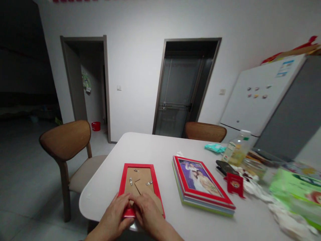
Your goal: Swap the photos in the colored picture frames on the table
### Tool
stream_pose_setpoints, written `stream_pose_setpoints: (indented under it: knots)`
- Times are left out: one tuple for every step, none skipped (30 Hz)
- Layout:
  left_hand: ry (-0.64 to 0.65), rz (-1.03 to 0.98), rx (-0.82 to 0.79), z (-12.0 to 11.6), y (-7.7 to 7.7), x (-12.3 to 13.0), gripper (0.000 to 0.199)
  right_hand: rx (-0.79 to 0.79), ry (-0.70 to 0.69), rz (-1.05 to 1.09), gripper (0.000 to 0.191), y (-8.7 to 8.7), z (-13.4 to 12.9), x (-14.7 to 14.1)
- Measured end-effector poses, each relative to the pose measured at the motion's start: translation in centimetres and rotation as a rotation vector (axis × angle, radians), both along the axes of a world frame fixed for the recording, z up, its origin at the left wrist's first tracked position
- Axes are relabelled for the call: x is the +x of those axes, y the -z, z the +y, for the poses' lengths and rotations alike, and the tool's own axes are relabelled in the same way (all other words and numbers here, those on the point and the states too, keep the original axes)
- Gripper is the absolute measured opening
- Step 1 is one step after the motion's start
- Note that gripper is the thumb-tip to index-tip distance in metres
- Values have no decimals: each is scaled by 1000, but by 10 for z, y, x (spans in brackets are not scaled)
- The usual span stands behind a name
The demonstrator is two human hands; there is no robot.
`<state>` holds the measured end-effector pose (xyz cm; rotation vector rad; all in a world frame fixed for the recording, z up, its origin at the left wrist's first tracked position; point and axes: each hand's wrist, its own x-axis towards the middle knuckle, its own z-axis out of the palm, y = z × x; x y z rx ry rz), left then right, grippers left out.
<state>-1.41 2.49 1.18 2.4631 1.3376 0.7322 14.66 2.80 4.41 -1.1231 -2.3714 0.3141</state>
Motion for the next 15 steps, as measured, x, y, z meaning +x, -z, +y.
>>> stream_pose_setpoints:
  knots:
    - [0, -9, 10, 0, 1, 0, 51, -3, -7, 2, 39, 1, -1, 2]
    - [1, -16, 21, 1, 2, -1, 52, -5, -10, 5, 40, 2, -2, 5]
    - [3, -21, 27, 1, 3, -1, 52, -7, -15, 10, 42, 5, -3, 7]
    - [4, -22, 28, 1, 4, -1, 53, -10, -20, 18, 43, 8, -3, 9]
    - [4, -19, 23, 1, 4, -2, 53, -12, -25, 27, 43, 10, -4, 11]
    - [5, -13, 15, 1, 3, -2, 53, -14, -32, 35, 44, 13, -4, 12]
    - [7, -8, 6, 0, 2, -2, 53, -17, -37, 45, 44, 14, -4, 13]
    - [6, -6, -2, 0, 1, -1, 53, -18, -42, 55, 44, 16, -4, 14]
    - [4, -7, -7, 0, -1, -1, 53, -18, -45, 66, 45, 16, -4, 14]
    - [4, -9, -10, 0, -1, -1, 53, -15, -39, 83, 45, 17, -3, 15]
    - [5, -12, -10, 0, -2, -1, 53, -15, -25, 106, 45, 17, -1, 15]
    - [6, -15, -10, 0, -2, -1, 53, -19, 0, 131, 44, 16, 2, 16]
    - [7, -17, -10, 0, -2, -2, 53, -21, 35, 151, 41, 16, 6, 17]
    - [8, -19, -10, 0, -2, -2, 54, -18, 83, 162, 38, 15, 11, 19]
    - [9, -21, -9, 0, -1, -2, 55, -10, 138, 159, 35, 14, 16, 21]
